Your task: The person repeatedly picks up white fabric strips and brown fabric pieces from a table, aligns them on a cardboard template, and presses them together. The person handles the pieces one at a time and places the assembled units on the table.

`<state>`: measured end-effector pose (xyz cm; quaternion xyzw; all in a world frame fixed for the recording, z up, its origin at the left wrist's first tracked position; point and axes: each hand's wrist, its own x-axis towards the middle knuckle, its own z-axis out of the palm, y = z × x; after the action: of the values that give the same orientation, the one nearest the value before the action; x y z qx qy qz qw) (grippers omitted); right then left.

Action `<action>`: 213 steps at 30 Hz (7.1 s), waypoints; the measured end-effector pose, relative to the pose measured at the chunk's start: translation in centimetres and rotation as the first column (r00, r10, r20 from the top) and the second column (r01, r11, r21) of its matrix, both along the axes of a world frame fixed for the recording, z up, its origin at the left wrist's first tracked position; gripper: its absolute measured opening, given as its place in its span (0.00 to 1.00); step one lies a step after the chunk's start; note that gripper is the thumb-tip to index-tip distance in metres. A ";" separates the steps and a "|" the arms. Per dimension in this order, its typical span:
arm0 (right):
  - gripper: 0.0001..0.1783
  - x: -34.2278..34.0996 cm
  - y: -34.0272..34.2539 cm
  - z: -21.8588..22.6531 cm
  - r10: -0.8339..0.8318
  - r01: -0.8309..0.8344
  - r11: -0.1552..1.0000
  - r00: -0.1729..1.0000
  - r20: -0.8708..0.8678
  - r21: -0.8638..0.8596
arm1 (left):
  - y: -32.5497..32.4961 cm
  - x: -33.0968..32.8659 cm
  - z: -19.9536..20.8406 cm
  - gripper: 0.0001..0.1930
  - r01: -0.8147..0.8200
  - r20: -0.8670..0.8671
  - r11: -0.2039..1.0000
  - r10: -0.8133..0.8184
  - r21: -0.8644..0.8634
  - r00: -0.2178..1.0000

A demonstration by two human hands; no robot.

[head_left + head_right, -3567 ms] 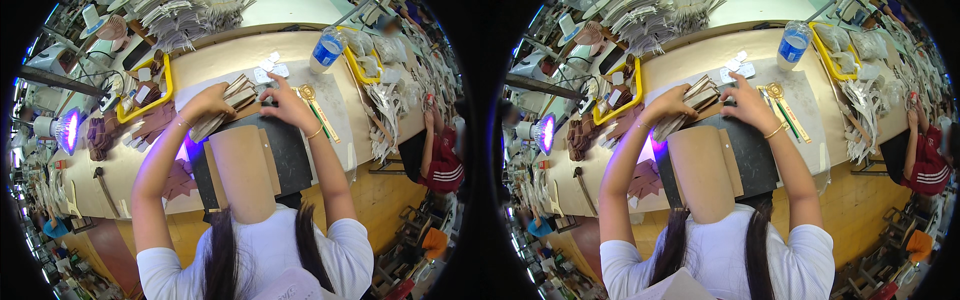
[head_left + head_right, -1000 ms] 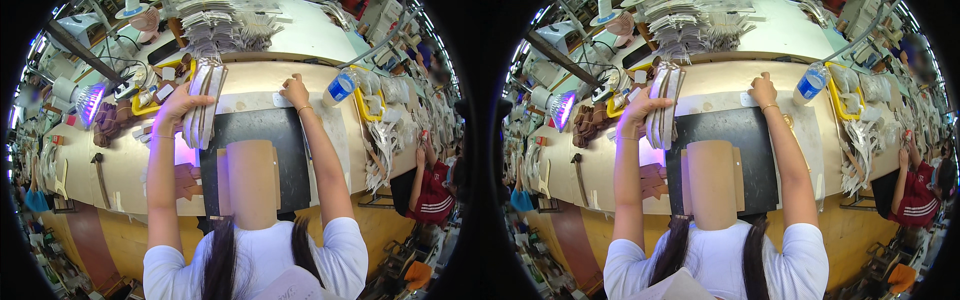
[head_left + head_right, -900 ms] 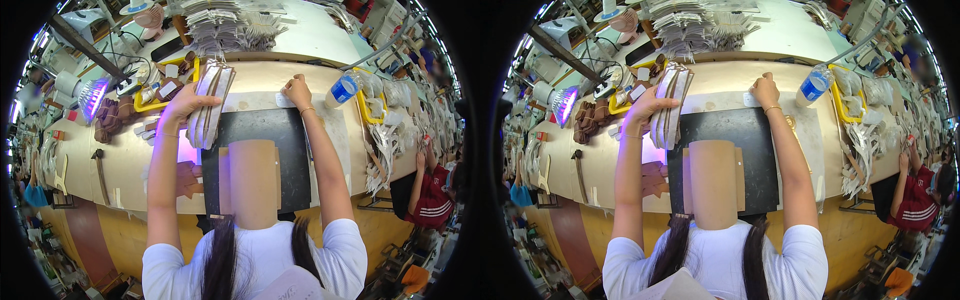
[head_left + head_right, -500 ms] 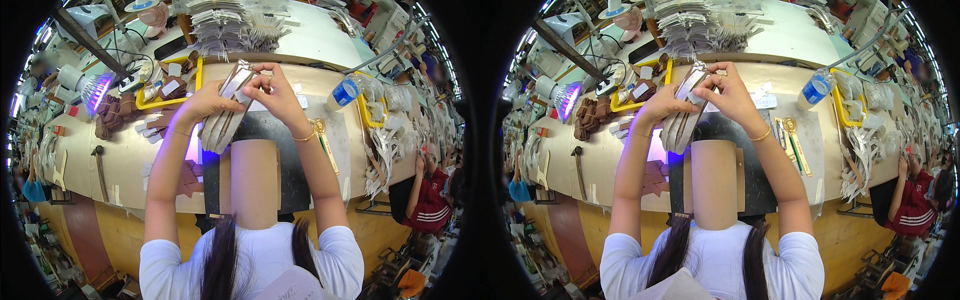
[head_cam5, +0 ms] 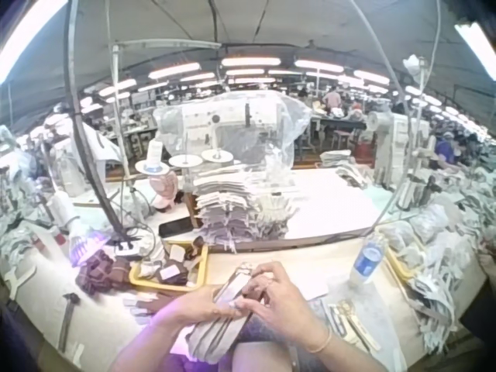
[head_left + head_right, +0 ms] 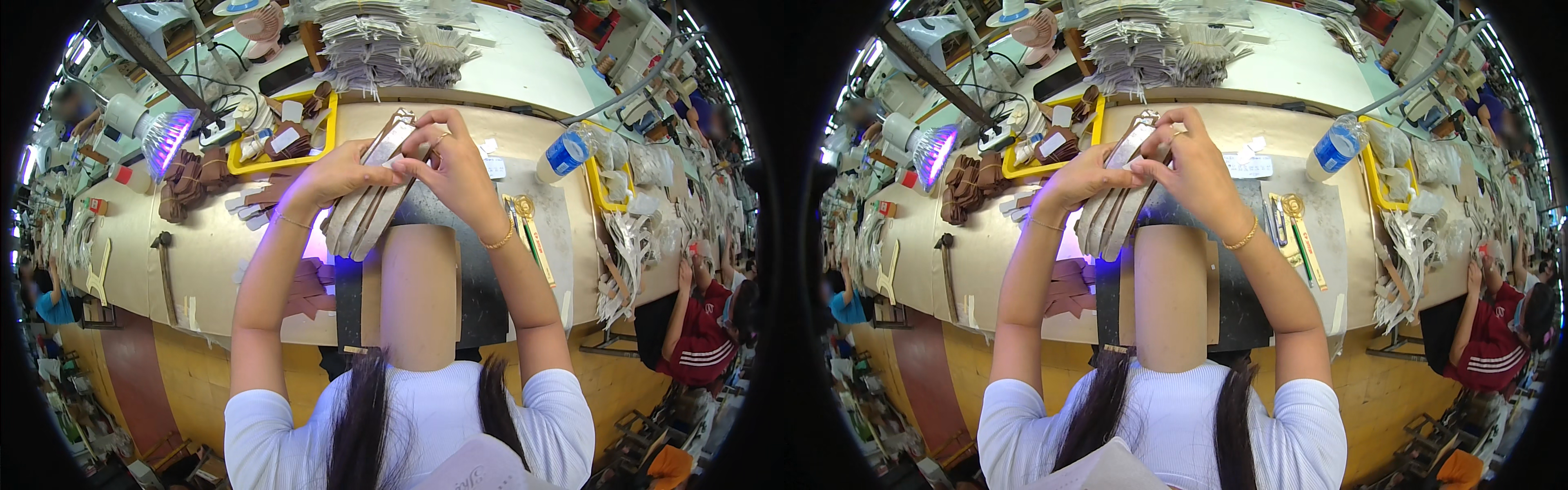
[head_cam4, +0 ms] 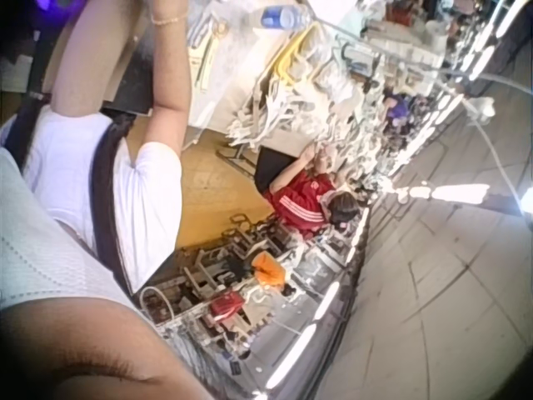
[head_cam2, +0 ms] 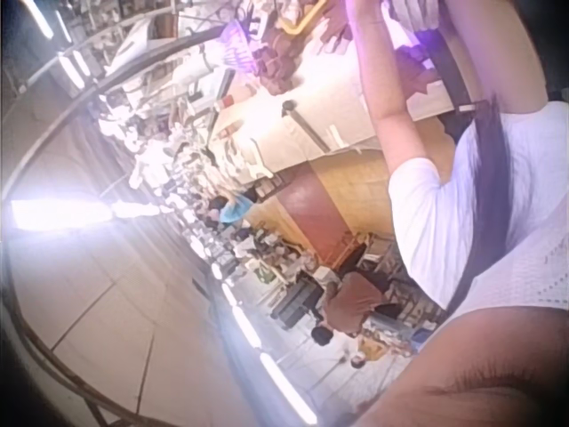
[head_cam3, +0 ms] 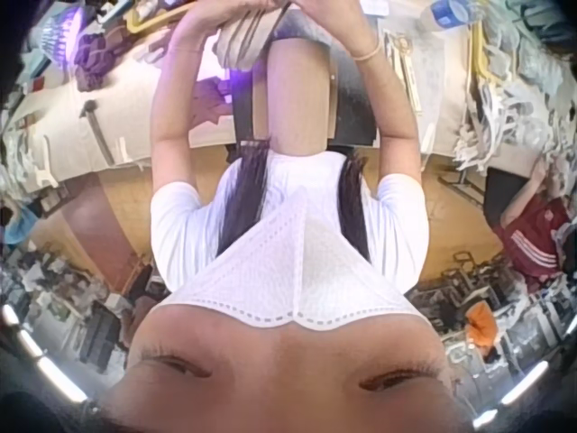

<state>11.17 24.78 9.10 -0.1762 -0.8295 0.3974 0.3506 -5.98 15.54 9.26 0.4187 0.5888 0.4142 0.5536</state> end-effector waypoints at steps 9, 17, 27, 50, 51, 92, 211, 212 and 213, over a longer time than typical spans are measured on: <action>0.17 3.6 0.2 2.4 0.049 -0.406 0.717 0.839 -0.541 -0.566 | -1.6 -2.9 1.7 0.26 -0.126 0.313 0.985 0.084 0.117 0.946; 0.26 0.7 -0.4 0.7 0.039 -0.590 0.616 0.685 -0.728 -0.522 | -3.0 -1.0 5.4 0.31 -0.186 0.230 0.942 0.123 0.278 0.965; 0.56 -1.7 -1.0 3.7 0.334 -0.555 0.729 0.800 -0.499 -0.401 | -3.5 -0.4 5.6 0.34 0.177 -0.034 0.981 -0.175 0.081 0.984; 0.24 3.3 0.9 2.0 -0.244 -0.989 -0.084 0.139 -0.960 -0.122 | -4.6 0.9 5.6 0.23 -0.526 0.185 0.657 0.517 0.540 0.836; 0.25 2.8 1.0 2.2 -0.287 -0.981 -0.170 0.137 -0.948 -0.091 | -4.6 1.4 5.5 0.26 -0.481 0.163 0.623 0.497 0.616 0.853; 0.47 9.0 25.6 16.2 -0.659 0.699 0.705 0.708 -0.255 0.121 | -4.3 -3.5 3.1 0.29 0.000 -0.173 0.976 0.038 0.216 0.984; 0.31 -4.8 20.7 5.7 -0.636 0.723 0.667 0.679 -0.366 0.181 | -4.5 13.9 -1.3 0.02 0.499 -0.778 0.724 0.083 0.476 0.622; 0.30 -3.8 19.6 6.3 -0.626 0.691 0.697 0.716 -0.307 0.191 | -4.6 13.8 -1.4 0.02 0.486 -0.774 0.731 0.091 0.480 0.627; 0.31 -2.9 18.6 6.9 -0.614 0.660 0.725 0.749 -0.247 0.199 | -4.8 13.8 -1.2 0.02 0.473 -0.765 0.735 0.098 0.486 0.636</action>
<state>8.29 43.34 16.03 -0.3675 -0.7327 0.1470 0.5536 7.81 10.77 8.01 0.7782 0.5291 0.3156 0.1216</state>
